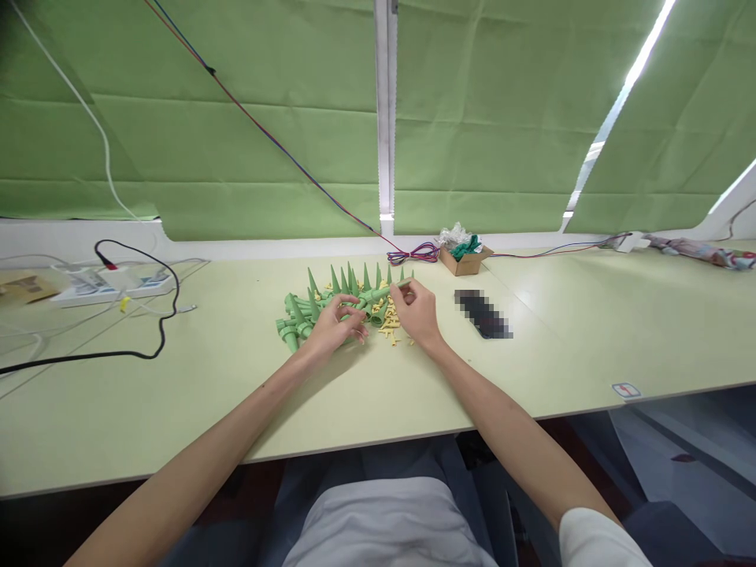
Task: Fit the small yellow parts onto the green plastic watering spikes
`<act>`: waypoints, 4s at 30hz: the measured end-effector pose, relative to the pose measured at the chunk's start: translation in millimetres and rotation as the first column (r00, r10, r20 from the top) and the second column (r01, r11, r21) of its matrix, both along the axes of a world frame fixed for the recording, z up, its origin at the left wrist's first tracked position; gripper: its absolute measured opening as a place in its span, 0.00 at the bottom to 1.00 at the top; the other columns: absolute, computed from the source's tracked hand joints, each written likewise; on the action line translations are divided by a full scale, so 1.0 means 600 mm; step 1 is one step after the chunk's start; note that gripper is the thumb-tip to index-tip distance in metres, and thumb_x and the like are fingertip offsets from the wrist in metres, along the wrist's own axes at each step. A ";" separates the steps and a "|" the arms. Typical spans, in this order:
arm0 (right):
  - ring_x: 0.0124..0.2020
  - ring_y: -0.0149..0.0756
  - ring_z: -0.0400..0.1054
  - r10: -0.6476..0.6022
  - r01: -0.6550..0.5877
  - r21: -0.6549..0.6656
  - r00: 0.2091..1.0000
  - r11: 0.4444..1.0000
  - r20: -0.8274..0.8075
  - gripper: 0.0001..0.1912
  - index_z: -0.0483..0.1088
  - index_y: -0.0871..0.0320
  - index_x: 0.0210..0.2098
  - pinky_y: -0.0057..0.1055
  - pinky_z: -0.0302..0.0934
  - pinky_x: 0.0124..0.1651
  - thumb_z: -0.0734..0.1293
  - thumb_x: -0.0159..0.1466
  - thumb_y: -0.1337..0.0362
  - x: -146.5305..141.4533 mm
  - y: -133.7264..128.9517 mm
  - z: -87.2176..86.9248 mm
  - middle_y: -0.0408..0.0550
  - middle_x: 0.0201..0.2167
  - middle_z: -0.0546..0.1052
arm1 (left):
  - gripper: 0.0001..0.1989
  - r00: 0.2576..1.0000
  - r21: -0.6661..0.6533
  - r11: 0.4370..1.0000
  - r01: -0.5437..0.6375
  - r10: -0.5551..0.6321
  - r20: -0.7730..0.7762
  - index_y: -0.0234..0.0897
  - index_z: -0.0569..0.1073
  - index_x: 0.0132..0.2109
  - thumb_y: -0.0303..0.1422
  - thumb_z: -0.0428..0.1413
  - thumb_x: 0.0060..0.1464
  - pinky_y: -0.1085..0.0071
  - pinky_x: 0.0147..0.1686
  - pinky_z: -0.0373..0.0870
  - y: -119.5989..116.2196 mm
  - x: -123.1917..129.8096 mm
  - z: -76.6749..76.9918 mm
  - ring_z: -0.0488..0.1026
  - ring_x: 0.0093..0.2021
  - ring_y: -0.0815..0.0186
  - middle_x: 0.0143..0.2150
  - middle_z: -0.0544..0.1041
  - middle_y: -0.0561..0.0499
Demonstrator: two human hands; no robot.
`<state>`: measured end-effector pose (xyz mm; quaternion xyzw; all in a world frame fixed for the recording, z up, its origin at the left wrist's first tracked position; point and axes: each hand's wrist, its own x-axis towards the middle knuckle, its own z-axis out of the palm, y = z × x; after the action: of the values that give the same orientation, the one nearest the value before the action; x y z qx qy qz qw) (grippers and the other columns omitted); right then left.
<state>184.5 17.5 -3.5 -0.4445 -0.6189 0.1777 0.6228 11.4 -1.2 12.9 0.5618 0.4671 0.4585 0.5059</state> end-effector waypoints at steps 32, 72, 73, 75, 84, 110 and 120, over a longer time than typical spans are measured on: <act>0.25 0.34 0.63 -0.372 0.398 0.016 0.842 0.917 0.391 0.06 0.66 0.56 0.28 0.30 0.56 0.36 0.62 0.60 0.61 0.081 0.052 -0.012 0.41 0.20 0.68 | 0.09 0.767 0.483 0.797 0.361 0.041 -0.640 0.38 0.72 0.41 0.31 0.48 0.61 0.69 0.29 0.59 -0.008 -0.004 -0.023 0.66 0.25 0.66 0.25 0.73 0.54; 0.16 0.37 0.65 0.171 0.436 -0.550 0.652 0.712 0.739 0.34 0.60 0.55 0.14 0.34 0.58 0.26 0.67 0.49 0.31 0.113 0.024 0.024 0.49 0.10 0.67 | 0.10 0.714 0.474 0.760 0.444 0.019 -0.700 0.38 0.73 0.39 0.30 0.47 0.60 0.70 0.28 0.57 -0.012 -0.004 -0.023 0.64 0.25 0.66 0.24 0.70 0.54; 0.15 0.37 0.65 0.213 0.426 -0.580 0.649 0.694 0.730 0.34 0.60 0.55 0.14 0.34 0.58 0.26 0.67 0.49 0.31 0.114 0.024 0.023 0.49 0.10 0.67 | 0.10 0.713 0.472 0.760 0.446 0.017 -0.701 0.38 0.73 0.39 0.30 0.47 0.60 0.70 0.28 0.57 -0.012 -0.004 -0.023 0.64 0.25 0.66 0.24 0.70 0.53; 0.15 0.36 0.65 0.283 0.398 -0.630 0.647 0.666 0.708 0.33 0.60 0.55 0.13 0.33 0.59 0.24 0.68 0.50 0.32 0.113 0.024 0.022 0.50 0.10 0.68 | 0.10 0.711 0.473 0.759 0.448 0.018 -0.703 0.38 0.73 0.38 0.30 0.46 0.60 0.70 0.28 0.56 -0.012 -0.004 -0.023 0.64 0.25 0.66 0.24 0.70 0.53; 0.13 0.38 0.68 0.391 0.184 -0.745 0.757 0.641 0.524 0.32 0.58 0.54 0.13 0.34 0.64 0.19 0.71 0.47 0.34 0.094 0.020 0.010 0.52 0.14 0.73 | 0.10 0.701 0.471 0.751 0.463 0.014 -0.713 0.37 0.73 0.37 0.29 0.47 0.60 0.70 0.28 0.56 -0.013 -0.004 -0.021 0.64 0.25 0.66 0.25 0.71 0.53; 0.23 0.30 0.63 0.141 -0.043 -0.175 0.789 0.984 0.598 0.11 0.67 0.58 0.27 0.26 0.53 0.29 0.66 0.63 0.59 0.035 0.021 -0.006 0.42 0.21 0.72 | 0.07 0.785 0.662 0.703 0.259 0.246 -0.568 0.35 0.74 0.38 0.26 0.50 0.59 0.70 0.33 0.63 -0.005 -0.005 -0.022 0.67 0.29 0.68 0.33 0.72 0.50; 0.44 0.42 0.66 0.119 -0.087 -0.081 0.690 0.993 0.714 0.15 0.70 0.59 0.48 0.34 0.60 0.45 0.68 0.62 0.64 0.011 0.027 -0.047 0.53 0.40 0.73 | 0.06 0.795 0.682 0.721 0.123 0.340 -0.502 0.35 0.74 0.38 0.27 0.52 0.59 0.69 0.35 0.65 -0.003 -0.006 -0.019 0.68 0.29 0.68 0.33 0.73 0.51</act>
<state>190.8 33.7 -31.6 -0.4555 -0.8329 0.0374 0.3122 7.8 -2.8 1.7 0.7917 0.4325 0.4273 0.0594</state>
